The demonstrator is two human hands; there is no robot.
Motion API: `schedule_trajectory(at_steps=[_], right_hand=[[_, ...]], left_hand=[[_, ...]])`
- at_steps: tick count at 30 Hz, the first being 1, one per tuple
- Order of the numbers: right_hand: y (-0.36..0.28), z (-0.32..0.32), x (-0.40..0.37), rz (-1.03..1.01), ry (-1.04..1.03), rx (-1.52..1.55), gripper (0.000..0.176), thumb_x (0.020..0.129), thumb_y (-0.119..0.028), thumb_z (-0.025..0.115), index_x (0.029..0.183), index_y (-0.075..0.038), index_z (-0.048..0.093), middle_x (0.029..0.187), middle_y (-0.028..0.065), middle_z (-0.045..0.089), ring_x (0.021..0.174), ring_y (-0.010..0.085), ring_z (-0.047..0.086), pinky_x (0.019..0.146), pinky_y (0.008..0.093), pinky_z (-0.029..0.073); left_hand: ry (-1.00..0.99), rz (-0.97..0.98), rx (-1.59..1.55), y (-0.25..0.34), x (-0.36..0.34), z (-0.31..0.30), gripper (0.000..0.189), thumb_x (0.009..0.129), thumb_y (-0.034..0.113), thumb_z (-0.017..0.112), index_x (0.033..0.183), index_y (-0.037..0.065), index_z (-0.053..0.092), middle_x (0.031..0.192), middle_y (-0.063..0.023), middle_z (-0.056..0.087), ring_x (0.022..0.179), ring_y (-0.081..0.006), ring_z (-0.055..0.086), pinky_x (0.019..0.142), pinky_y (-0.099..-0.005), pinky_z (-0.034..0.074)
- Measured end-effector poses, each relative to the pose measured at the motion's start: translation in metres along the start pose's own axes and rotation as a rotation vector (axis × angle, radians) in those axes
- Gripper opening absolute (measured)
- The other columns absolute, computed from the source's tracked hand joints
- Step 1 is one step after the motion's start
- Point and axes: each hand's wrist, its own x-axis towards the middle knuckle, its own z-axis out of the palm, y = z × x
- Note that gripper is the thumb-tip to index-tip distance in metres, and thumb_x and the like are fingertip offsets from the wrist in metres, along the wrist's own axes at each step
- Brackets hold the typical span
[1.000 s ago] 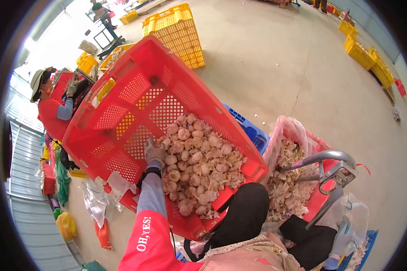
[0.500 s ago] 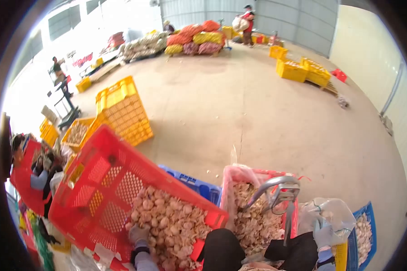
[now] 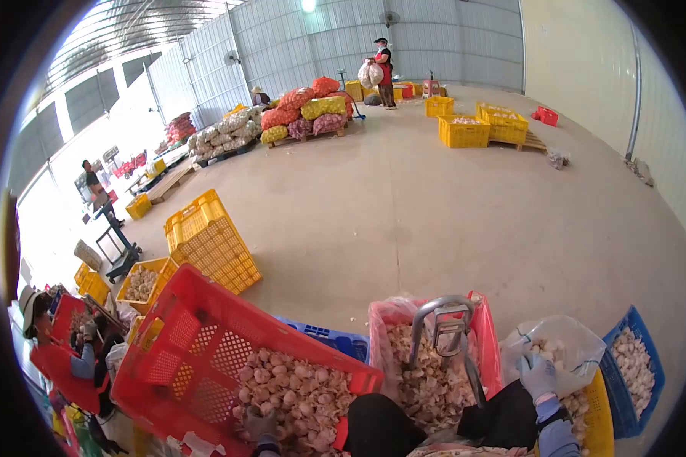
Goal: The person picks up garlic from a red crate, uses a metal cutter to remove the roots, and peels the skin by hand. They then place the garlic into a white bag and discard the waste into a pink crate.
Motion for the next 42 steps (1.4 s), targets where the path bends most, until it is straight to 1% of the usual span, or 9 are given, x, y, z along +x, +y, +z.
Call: schedule_trajectory(at_steps=[5,7,11,19,30,32,36,40,42], right_hand=[[0.018,0.017,0.000,-0.105,0.156,0.021,0.021,0.088,-0.023,0.059,0.097,-0.007,0.070,0.086,0.0178,0.068,0.079,0.0363,0.064,0.070,0.0436,0.050],[0.014,0.009,-0.005,-0.076,0.195,0.086,0.020,0.088,-0.020,0.059,0.098,-0.006,0.070,0.087,0.0183,0.068,0.079,0.0362,0.064,0.070,0.0420,0.051],[0.013,0.005,-0.030,-0.027,0.280,0.388,0.021,0.088,-0.015,0.060,0.102,-0.002,0.069,0.084,0.0152,0.069,0.076,0.0268,0.066,0.070,0.0347,0.051],[-0.097,-0.020,-0.096,-0.147,-0.299,1.172,0.042,0.086,-0.015,0.070,0.124,0.000,0.059,0.106,0.0116,0.069,0.089,0.0087,0.063,0.080,0.0251,0.051],[-0.105,-0.020,-0.104,0.076,-0.628,1.335,0.060,0.084,-0.036,0.073,0.124,0.005,0.055,0.106,0.0083,0.062,0.096,0.0153,0.058,0.085,0.0275,0.048],[-0.109,-0.026,-0.104,0.122,-0.602,1.318,0.054,0.086,-0.039,0.071,0.116,0.004,0.059,0.099,0.0062,0.063,0.089,0.0133,0.058,0.081,0.0268,0.047],[-0.104,-0.025,-0.099,0.129,-0.511,1.278,0.043,0.089,-0.042,0.065,0.093,0.001,0.063,0.080,0.0018,0.061,0.074,0.0091,0.054,0.069,0.0247,0.043],[-0.103,-0.036,-0.094,0.046,-0.442,1.160,0.040,0.096,-0.035,0.055,0.074,-0.002,0.060,0.066,-0.0005,0.056,0.065,0.0085,0.051,0.061,0.0266,0.039],[-0.107,-0.047,-0.098,0.134,-0.592,1.096,0.024,0.097,-0.025,0.050,0.105,-0.005,0.061,0.099,0.0094,0.061,0.093,0.0175,0.057,0.075,0.0353,0.047]], left_hand=[[-0.037,-0.404,-1.106,0.069,-0.022,0.016,0.027,0.083,0.024,0.070,0.102,0.008,0.061,0.084,-0.0032,0.061,0.072,-0.0188,0.061,0.065,-0.0309,0.050],[-0.499,-0.638,-1.361,0.160,-0.054,-0.060,0.021,0.092,0.023,0.062,0.109,0.011,0.061,0.088,0.0008,0.061,0.072,-0.0094,0.059,0.062,-0.0234,0.049],[-0.820,-0.476,-1.649,0.239,-0.103,-0.086,0.028,0.093,0.029,0.060,0.113,0.009,0.060,0.088,0.0007,0.062,0.067,-0.0117,0.056,0.062,-0.0256,0.046],[-1.575,-0.294,-1.154,0.335,-0.223,-0.091,0.052,0.091,0.021,0.063,0.135,0.001,0.046,0.114,-0.0092,0.062,0.092,-0.0123,0.062,0.077,-0.0230,0.049],[-1.610,-0.147,-1.240,0.264,-0.291,0.007,0.048,0.101,0.027,0.052,0.143,0.007,0.042,0.126,-0.0018,0.056,0.107,-0.0052,0.053,0.091,-0.0209,0.043],[-1.822,-0.297,-1.139,0.254,-0.280,0.010,0.047,0.100,0.024,0.053,0.142,0.007,0.042,0.128,-0.0028,0.055,0.112,-0.0059,0.051,0.096,-0.0226,0.041],[-1.561,-0.058,-1.030,0.277,-0.262,-0.039,0.049,0.096,0.016,0.057,0.142,0.006,0.043,0.128,-0.0036,0.056,0.111,-0.0063,0.052,0.094,-0.0246,0.043],[-1.609,-0.194,-0.981,0.281,-0.253,-0.061,0.059,0.089,0.012,0.064,0.142,0.005,0.042,0.129,-0.0040,0.055,0.113,-0.0108,0.052,0.095,-0.0255,0.043],[-1.607,0.052,-0.970,0.300,-0.256,-0.077,0.063,0.089,0.014,0.066,0.144,0.005,0.039,0.130,-0.0038,0.054,0.114,-0.0113,0.051,0.096,-0.0259,0.042]])
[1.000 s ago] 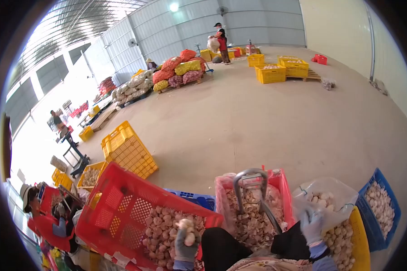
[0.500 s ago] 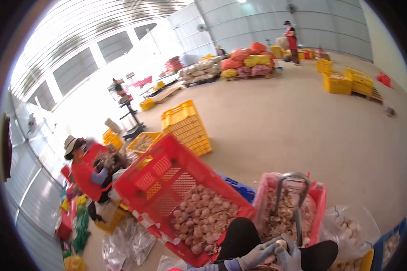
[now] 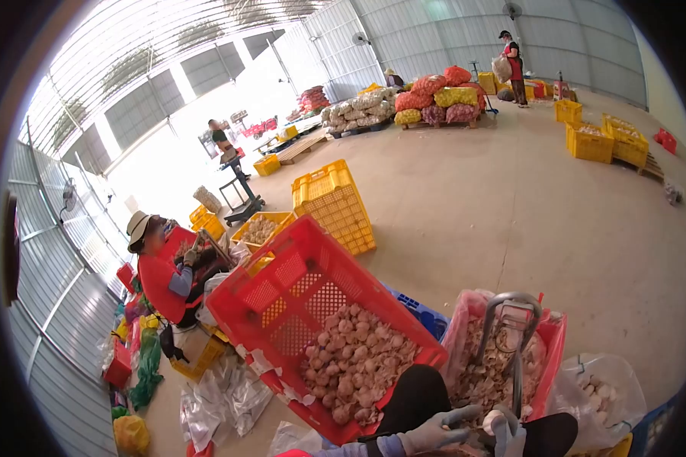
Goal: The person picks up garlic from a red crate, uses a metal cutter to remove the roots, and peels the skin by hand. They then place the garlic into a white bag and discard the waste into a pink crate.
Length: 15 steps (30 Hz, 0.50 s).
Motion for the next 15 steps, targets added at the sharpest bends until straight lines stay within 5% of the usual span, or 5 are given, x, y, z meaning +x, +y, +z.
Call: schedule_trajectory(at_steps=[1,5,7,10,15], right_hand=[[-0.003,0.002,-0.004,0.077,-0.035,-0.017,0.029,0.097,-0.019,0.048,0.120,-0.006,0.061,0.116,0.0144,0.064,0.106,0.0219,0.060,0.083,0.0396,0.051],[0.072,0.013,0.021,-0.172,0.048,0.049,0.037,0.098,-0.028,0.050,0.075,-0.001,0.060,0.066,0.0026,0.057,0.064,0.0117,0.053,0.061,0.0311,0.041],[0.072,0.005,0.025,-0.205,0.004,-0.133,0.031,0.094,-0.023,0.057,0.111,0.001,0.065,0.092,0.0129,0.068,0.078,0.0172,0.063,0.068,0.0326,0.051],[0.055,0.014,0.038,-0.613,0.150,-0.547,0.025,0.095,-0.017,0.047,0.097,-0.001,0.067,0.080,0.0183,0.066,0.071,0.0367,0.063,0.061,0.0419,0.049],[0.025,0.010,0.045,-0.414,0.128,-0.600,0.025,0.092,-0.020,0.055,0.109,-0.007,0.067,0.086,0.0157,0.069,0.073,0.0325,0.067,0.063,0.0390,0.053]], left_hand=[[-0.039,0.060,0.078,0.009,-0.002,0.006,0.065,0.088,0.015,0.066,0.145,0.005,0.037,0.130,-0.0037,0.054,0.115,-0.0116,0.050,0.097,-0.0261,0.042],[0.043,0.040,0.140,-0.010,0.006,0.017,0.069,0.090,0.021,0.069,0.147,0.005,0.032,0.136,-0.0047,0.049,0.122,-0.0113,0.045,0.104,-0.0278,0.037],[0.044,0.104,0.047,-0.031,0.011,0.013,0.066,0.092,0.022,0.066,0.147,0.005,0.032,0.138,-0.0056,0.047,0.126,-0.0133,0.043,0.107,-0.0314,0.036],[0.158,0.332,0.169,-0.007,0.012,0.014,0.065,0.089,0.020,0.070,0.142,0.002,0.037,0.136,-0.0057,0.048,0.125,-0.0158,0.045,0.107,-0.0336,0.037],[0.350,0.286,0.076,0.002,0.013,0.016,0.068,0.087,0.001,0.063,0.146,0.002,0.029,0.125,-0.0104,0.055,0.106,-0.0155,0.058,0.089,-0.0278,0.051]])
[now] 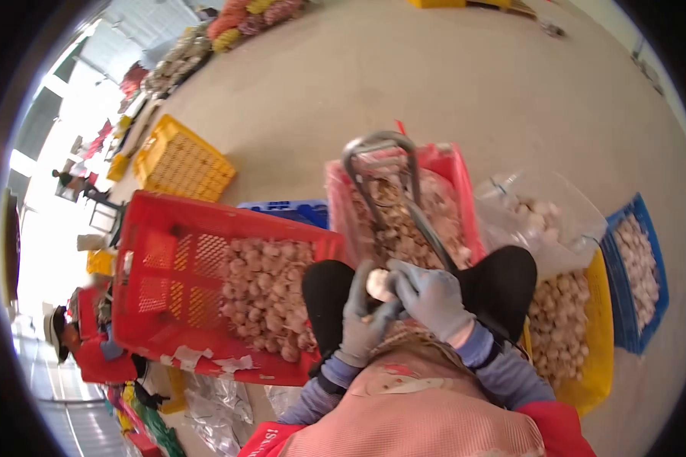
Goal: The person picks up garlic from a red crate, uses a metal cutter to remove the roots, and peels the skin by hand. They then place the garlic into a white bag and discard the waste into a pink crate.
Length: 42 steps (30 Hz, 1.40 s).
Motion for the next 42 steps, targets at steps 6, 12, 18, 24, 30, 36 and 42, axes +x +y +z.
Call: schedule_trajectory(at_steps=[6,12,18,24,30,36,42], right_hand=[[0.008,-0.015,0.004,0.300,0.254,0.554,0.030,0.088,-0.008,0.064,0.118,-0.001,0.063,0.091,0.0158,0.071,0.076,0.0298,0.069,0.073,0.0341,0.053],[0.086,0.008,0.018,0.233,0.038,-0.084,0.061,0.083,-0.044,0.069,0.122,0.001,0.057,0.105,0.0233,0.065,0.095,0.0396,0.063,0.081,0.0422,0.050],[0.041,-0.039,0.017,0.651,-0.263,0.665,0.040,0.090,-0.026,0.067,0.116,0.003,0.059,0.083,0.0108,0.067,0.072,0.0162,0.064,0.068,0.0284,0.051],[0.012,-0.058,0.030,0.741,-0.282,0.873,0.035,0.092,-0.018,0.065,0.117,0.006,0.057,0.079,0.0050,0.063,0.069,0.0112,0.061,0.063,0.0253,0.050],[0.013,-0.057,0.029,0.804,-0.260,0.972,0.036,0.092,-0.016,0.065,0.117,0.008,0.056,0.083,0.0060,0.064,0.069,0.0103,0.060,0.063,0.0239,0.050],[0.016,-0.051,0.025,0.806,-0.226,0.947,0.034,0.092,-0.019,0.065,0.113,0.006,0.058,0.084,0.0059,0.064,0.067,0.0093,0.061,0.060,0.0234,0.048],[0.072,-0.004,0.018,0.579,-0.197,0.285,0.037,0.087,-0.028,0.068,0.110,0.000,0.061,0.083,0.0169,0.066,0.071,0.0265,0.066,0.063,0.0366,0.051]], left_hand=[[-0.155,-0.307,-0.729,0.007,0.019,-0.018,0.062,0.088,0.000,0.059,0.144,0.001,0.033,0.118,-0.0091,0.058,0.088,-0.0129,0.062,0.075,-0.0248,0.052],[-0.107,-0.356,-0.517,-0.017,0.041,-0.013,0.040,0.092,0.015,0.048,0.130,0.002,0.046,0.100,-0.0105,0.060,0.078,-0.0173,0.059,0.068,-0.0280,0.047],[-0.067,-0.183,-0.221,-0.036,0.071,-0.009,0.035,0.077,-0.009,0.065,0.110,0.000,0.056,0.107,-0.0109,0.062,0.085,-0.0171,0.064,0.072,-0.0275,0.053],[-0.146,0.074,-0.057,-0.035,0.093,0.002,0.041,0.077,-0.007,0.068,0.115,-0.004,0.053,0.098,-0.0114,0.061,0.080,-0.0183,0.064,0.070,-0.0286,0.053],[-0.159,-0.292,-0.276,-0.026,0.098,0.000,0.034,0.094,0.010,0.054,0.124,-0.006,0.050,0.089,-0.0111,0.062,0.076,-0.0174,0.062,0.068,-0.0297,0.052],[-0.153,-0.432,-0.788,-0.014,0.098,0.005,0.041,0.105,0.030,0.037,0.124,-0.003,0.051,0.086,-0.0092,0.063,0.073,-0.0163,0.060,0.068,-0.0291,0.051],[-0.196,-0.302,-0.618,-0.024,0.106,0.000,0.045,0.105,0.033,0.032,0.123,-0.002,0.053,0.085,-0.0092,0.063,0.072,-0.0154,0.060,0.066,-0.0266,0.050]])
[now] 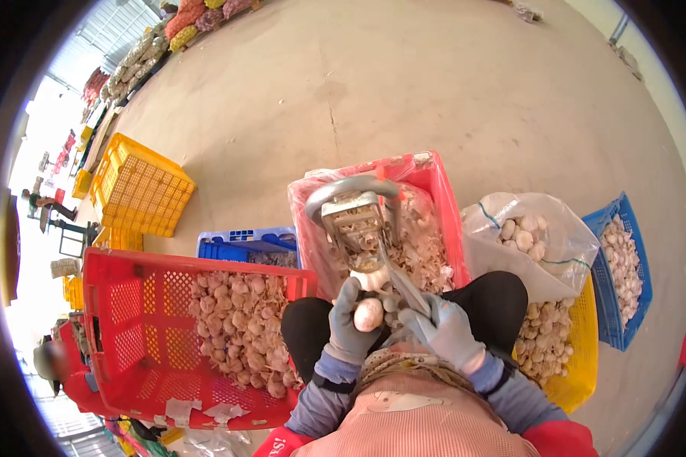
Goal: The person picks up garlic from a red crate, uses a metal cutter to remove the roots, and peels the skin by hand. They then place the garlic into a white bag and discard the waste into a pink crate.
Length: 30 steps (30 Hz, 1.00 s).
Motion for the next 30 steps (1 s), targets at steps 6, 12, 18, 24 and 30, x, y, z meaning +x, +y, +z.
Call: schedule_trajectory(at_steps=[6,12,18,24,30], right_hand=[[-0.021,0.000,0.010,-0.188,0.257,-0.351,0.038,0.085,-0.022,0.067,0.118,-0.005,0.061,0.099,0.0165,0.068,0.090,0.0372,0.065,0.076,0.0434,0.052],[-0.048,-0.008,-0.049,-0.497,0.141,0.051,0.051,0.085,-0.016,0.067,0.132,-0.004,0.052,0.121,0.0189,0.061,0.108,0.0324,0.062,0.092,0.0358,0.048],[-0.012,0.029,-0.036,-0.020,0.044,0.745,0.051,0.093,-0.044,0.058,0.114,0.002,0.059,0.101,0.0133,0.067,0.085,0.0210,0.067,0.074,0.0315,0.055],[-0.020,0.017,-0.051,0.226,-0.043,0.769,0.071,0.092,-0.068,0.042,0.095,0.000,0.063,0.083,0.0080,0.066,0.070,0.0162,0.063,0.059,0.0281,0.052],[0.004,0.034,-0.051,0.153,0.067,0.577,0.056,0.098,-0.052,0.044,0.098,0.001,0.063,0.080,0.0050,0.063,0.071,0.0123,0.058,0.062,0.0278,0.048]], left_hand=[[0.100,0.065,0.191,0.003,-0.008,-0.003,0.043,0.098,0.038,0.046,0.118,0.001,0.056,0.088,-0.0118,0.066,0.074,-0.0179,0.060,0.068,-0.0295,0.050],[-0.051,-0.218,0.167,0.007,-0.067,0.012,0.046,0.097,0.044,0.048,0.111,0.002,0.059,0.084,-0.0061,0.062,0.077,-0.0180,0.059,0.068,-0.0293,0.048],[0.110,-0.297,0.434,-0.009,-0.086,0.029,0.034,0.098,0.027,0.054,0.108,-0.004,0.064,0.077,-0.0074,0.066,0.061,-0.0092,0.054,0.060,-0.0224,0.046],[0.182,0.121,0.757,-0.011,-0.097,0.030,0.043,0.090,0.019,0.068,0.125,-0.004,0.057,0.097,-0.0061,0.068,0.082,-0.0102,0.061,0.075,-0.0233,0.050],[0.018,-0.042,0.765,-0.012,-0.084,0.028,0.062,0.086,0.026,0.073,0.136,0.000,0.048,0.114,-0.0090,0.063,0.094,-0.0104,0.059,0.079,-0.0254,0.050]])
